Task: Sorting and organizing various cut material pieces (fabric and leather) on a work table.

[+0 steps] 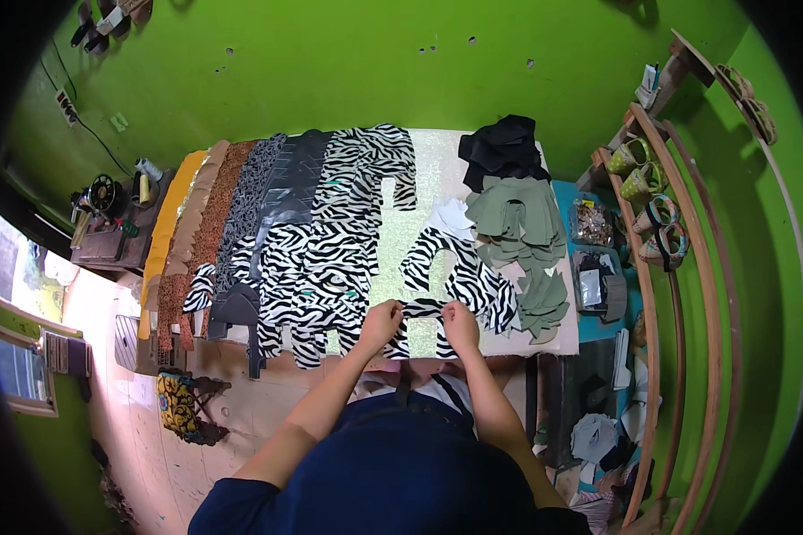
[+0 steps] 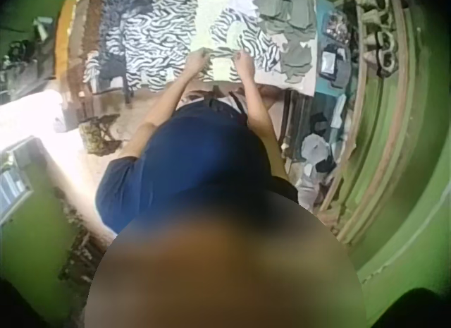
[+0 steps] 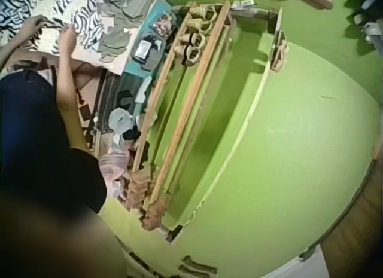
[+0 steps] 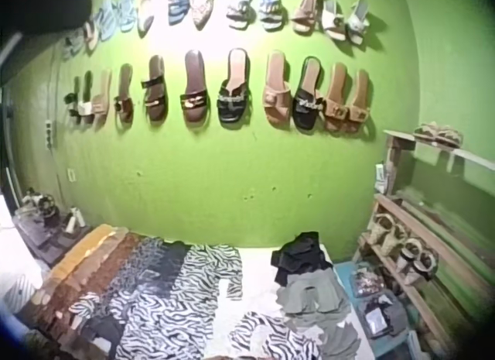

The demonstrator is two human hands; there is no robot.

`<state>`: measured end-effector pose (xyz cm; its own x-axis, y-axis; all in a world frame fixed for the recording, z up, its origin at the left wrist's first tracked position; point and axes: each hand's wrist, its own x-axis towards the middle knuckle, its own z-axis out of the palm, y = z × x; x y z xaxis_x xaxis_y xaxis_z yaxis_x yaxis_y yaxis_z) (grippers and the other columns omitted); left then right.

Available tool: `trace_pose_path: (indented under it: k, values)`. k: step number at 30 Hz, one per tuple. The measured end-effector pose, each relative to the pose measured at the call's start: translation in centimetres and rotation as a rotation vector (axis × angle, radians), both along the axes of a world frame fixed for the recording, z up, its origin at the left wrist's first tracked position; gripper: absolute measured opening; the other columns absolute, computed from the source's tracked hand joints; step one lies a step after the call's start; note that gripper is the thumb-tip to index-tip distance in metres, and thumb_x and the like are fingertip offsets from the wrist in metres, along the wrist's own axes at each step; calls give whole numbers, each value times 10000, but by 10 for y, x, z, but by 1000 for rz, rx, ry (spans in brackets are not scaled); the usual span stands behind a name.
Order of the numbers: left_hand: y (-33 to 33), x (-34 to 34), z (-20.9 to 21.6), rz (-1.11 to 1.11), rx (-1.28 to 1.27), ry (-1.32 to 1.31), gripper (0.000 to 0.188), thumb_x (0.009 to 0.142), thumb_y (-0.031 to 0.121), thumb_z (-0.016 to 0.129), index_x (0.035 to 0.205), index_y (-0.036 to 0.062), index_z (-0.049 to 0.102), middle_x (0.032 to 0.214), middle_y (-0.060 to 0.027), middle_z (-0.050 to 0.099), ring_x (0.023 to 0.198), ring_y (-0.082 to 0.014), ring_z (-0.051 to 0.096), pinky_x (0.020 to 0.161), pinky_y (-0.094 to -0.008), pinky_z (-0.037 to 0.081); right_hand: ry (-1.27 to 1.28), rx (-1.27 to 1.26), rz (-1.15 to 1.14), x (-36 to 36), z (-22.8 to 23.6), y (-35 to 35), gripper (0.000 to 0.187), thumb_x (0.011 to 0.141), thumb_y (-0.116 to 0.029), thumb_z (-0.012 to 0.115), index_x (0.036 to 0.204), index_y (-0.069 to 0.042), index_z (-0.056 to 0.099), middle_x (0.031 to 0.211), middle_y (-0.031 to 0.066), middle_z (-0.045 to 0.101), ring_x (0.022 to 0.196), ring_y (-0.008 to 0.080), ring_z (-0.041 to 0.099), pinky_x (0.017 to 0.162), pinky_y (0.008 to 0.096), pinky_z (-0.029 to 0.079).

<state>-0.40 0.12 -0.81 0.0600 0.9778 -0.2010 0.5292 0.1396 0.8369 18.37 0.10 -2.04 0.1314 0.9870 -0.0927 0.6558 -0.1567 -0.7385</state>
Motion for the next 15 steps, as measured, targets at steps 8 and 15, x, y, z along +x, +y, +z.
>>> trace_pose_path:
  k: [8, 15]
  values:
    - [5, 13, 4, -22, 93, 249, 138, 706, 85, 553, 801, -14, 544, 742, -216, 572, 724, -359, 568, 668, -431, 458, -276, -1, 10, -14, 13, -4, 161, 803, -181, 567, 883, -51, 518, 857, 137, 590, 813, 322, 572, 679, 415, 457]
    - [6, 13, 11, -59, -89, 323, 253, 689, 183, 574, 802, -39, 537, 789, -218, 586, 755, -352, 588, 678, -431, 474, -500, 100, 22, -23, 16, -9, 181, 785, -132, 537, 963, -121, 504, 966, 105, 494, 961, 284, 498, 745, 366, 433]
